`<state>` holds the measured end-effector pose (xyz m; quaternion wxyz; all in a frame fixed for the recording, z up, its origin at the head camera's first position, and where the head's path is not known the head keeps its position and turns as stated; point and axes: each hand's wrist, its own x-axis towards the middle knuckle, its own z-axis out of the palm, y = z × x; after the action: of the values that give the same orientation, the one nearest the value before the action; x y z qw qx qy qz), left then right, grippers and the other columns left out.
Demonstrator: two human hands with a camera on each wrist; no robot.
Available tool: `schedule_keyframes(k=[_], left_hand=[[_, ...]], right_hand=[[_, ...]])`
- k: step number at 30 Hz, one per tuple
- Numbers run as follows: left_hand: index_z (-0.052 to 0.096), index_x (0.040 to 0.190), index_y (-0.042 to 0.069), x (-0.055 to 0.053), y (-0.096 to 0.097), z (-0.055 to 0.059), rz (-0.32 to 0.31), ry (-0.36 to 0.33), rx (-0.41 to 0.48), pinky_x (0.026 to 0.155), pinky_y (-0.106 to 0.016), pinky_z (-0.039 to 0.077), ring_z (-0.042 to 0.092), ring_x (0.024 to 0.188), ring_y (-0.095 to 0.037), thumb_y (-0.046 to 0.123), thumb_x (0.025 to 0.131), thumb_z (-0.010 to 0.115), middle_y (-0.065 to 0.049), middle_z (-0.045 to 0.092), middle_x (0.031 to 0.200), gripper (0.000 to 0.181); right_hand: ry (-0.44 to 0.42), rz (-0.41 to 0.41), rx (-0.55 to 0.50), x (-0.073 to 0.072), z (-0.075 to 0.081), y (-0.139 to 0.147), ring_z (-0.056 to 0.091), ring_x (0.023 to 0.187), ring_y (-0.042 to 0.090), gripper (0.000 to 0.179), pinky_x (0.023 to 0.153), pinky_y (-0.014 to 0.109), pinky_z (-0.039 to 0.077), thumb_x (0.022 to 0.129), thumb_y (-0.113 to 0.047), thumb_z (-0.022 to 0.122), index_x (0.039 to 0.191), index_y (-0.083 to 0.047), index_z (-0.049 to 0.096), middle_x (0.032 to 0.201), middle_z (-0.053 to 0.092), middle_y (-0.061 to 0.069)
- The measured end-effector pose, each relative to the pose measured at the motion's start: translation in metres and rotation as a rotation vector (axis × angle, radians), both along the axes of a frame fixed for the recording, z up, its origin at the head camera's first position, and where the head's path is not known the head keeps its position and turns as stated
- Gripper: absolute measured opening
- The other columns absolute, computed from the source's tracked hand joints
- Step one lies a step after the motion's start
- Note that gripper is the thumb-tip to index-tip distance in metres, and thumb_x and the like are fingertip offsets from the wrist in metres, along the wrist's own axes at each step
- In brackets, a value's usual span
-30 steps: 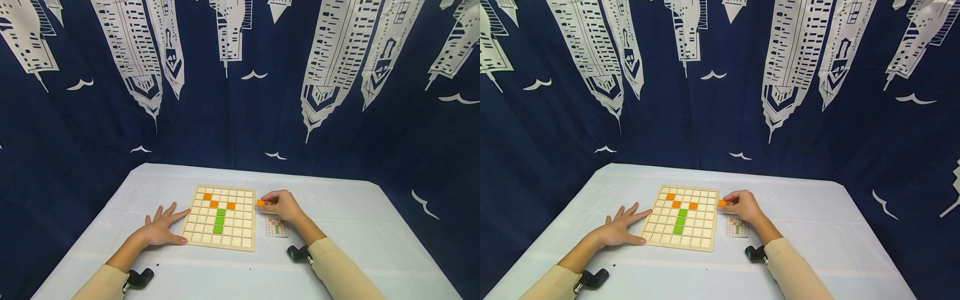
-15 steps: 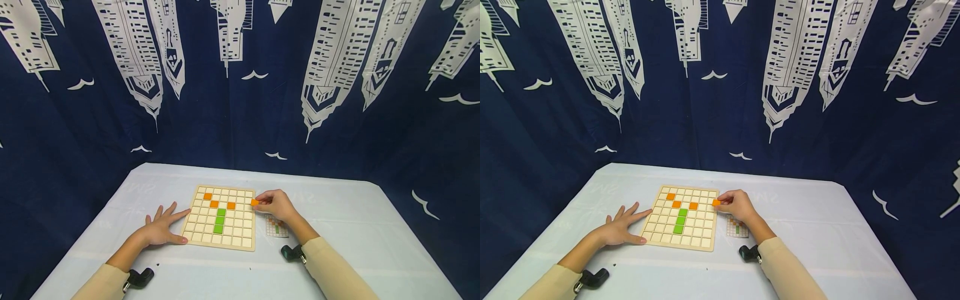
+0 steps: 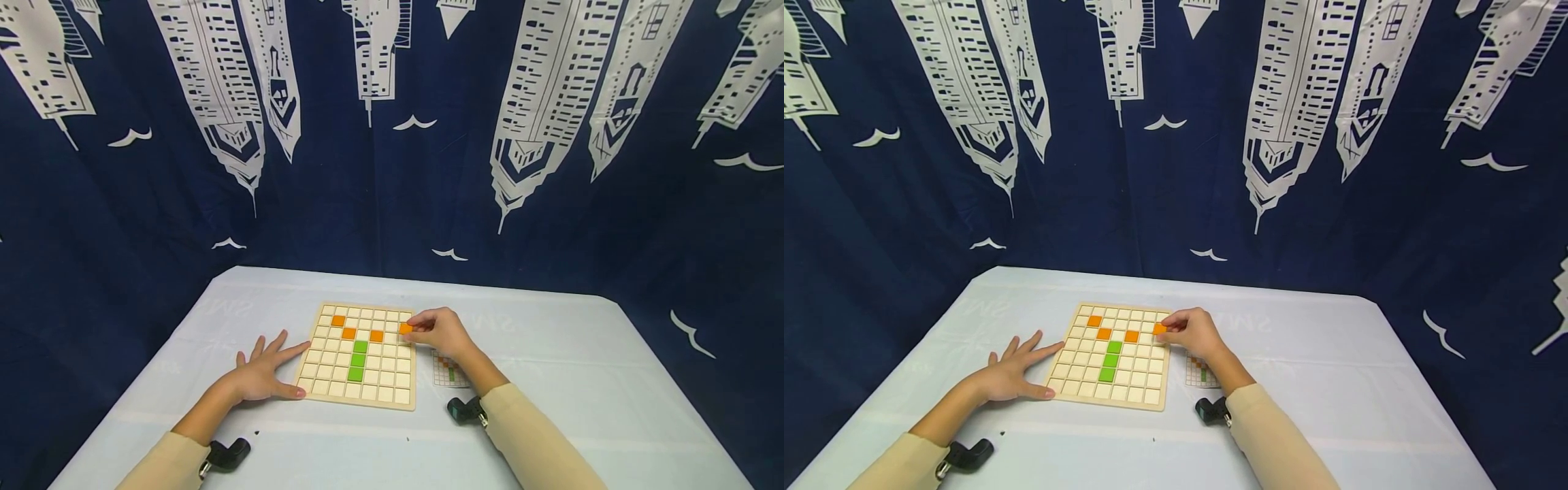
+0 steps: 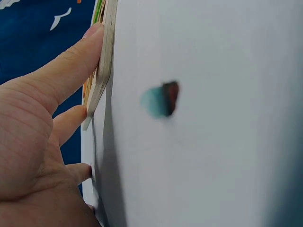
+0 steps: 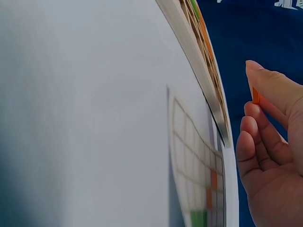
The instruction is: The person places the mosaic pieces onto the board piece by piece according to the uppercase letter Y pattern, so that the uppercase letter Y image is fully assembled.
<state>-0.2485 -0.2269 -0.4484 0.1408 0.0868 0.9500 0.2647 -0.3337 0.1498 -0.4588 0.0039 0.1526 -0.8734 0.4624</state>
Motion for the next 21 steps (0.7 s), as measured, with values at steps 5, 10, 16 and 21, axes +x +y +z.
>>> schedule_keyframes(k=[5, 10, 16, 21], left_hand=[[0.043, 0.157, 0.029, -0.003, -0.003, -0.007, 0.006, 0.011, 0.014, 0.106, -0.086, -0.012, -0.011, 0.152, -0.062, 0.064, 0.062, 0.087, -0.027, 0.006, 0.170, 0.110], [0.041, 0.158, 0.029, -0.001, -0.002, -0.003, -0.004, -0.002, 0.015, 0.106, -0.087, -0.012, -0.011, 0.151, -0.062, 0.061, 0.065, 0.088, -0.028, 0.005, 0.170, 0.108], [0.041, 0.158, 0.028, -0.001, -0.002, -0.001, -0.008, -0.012, 0.019, 0.106, -0.086, -0.013, -0.013, 0.151, -0.062, 0.061, 0.065, 0.088, -0.029, 0.004, 0.170, 0.109], [0.041, 0.158, 0.027, 0.000, 0.000, 0.000, -0.009, 0.000, -0.001, 0.106, -0.087, -0.009, -0.010, 0.151, -0.063, 0.055, 0.068, 0.089, -0.029, 0.006, 0.170, 0.106]], right_hand=[[-0.014, 0.000, 0.004, -0.001, 0.000, -0.008, 0.061, 0.072, 0.011, 0.028, 0.066, 0.021, 0.052, 0.077, -0.021, 0.091, 0.100, -0.009, 0.081, 0.081, 0.074, -0.001], [-0.023, -0.008, 0.003, -0.004, 0.003, -0.013, 0.061, 0.074, 0.012, 0.027, 0.069, 0.023, 0.052, 0.077, -0.020, 0.091, 0.100, -0.009, 0.081, 0.082, 0.073, -0.001], [-0.021, -0.025, 0.026, -0.008, 0.005, -0.019, 0.061, 0.076, 0.012, 0.026, 0.069, 0.024, 0.052, 0.078, -0.018, 0.091, 0.101, -0.010, 0.082, 0.086, 0.075, 0.000], [-0.004, -0.031, 0.056, -0.012, 0.006, -0.021, 0.061, 0.075, 0.013, 0.024, 0.068, 0.024, 0.052, 0.078, -0.018, 0.090, 0.100, -0.009, 0.082, 0.086, 0.076, -0.001]])
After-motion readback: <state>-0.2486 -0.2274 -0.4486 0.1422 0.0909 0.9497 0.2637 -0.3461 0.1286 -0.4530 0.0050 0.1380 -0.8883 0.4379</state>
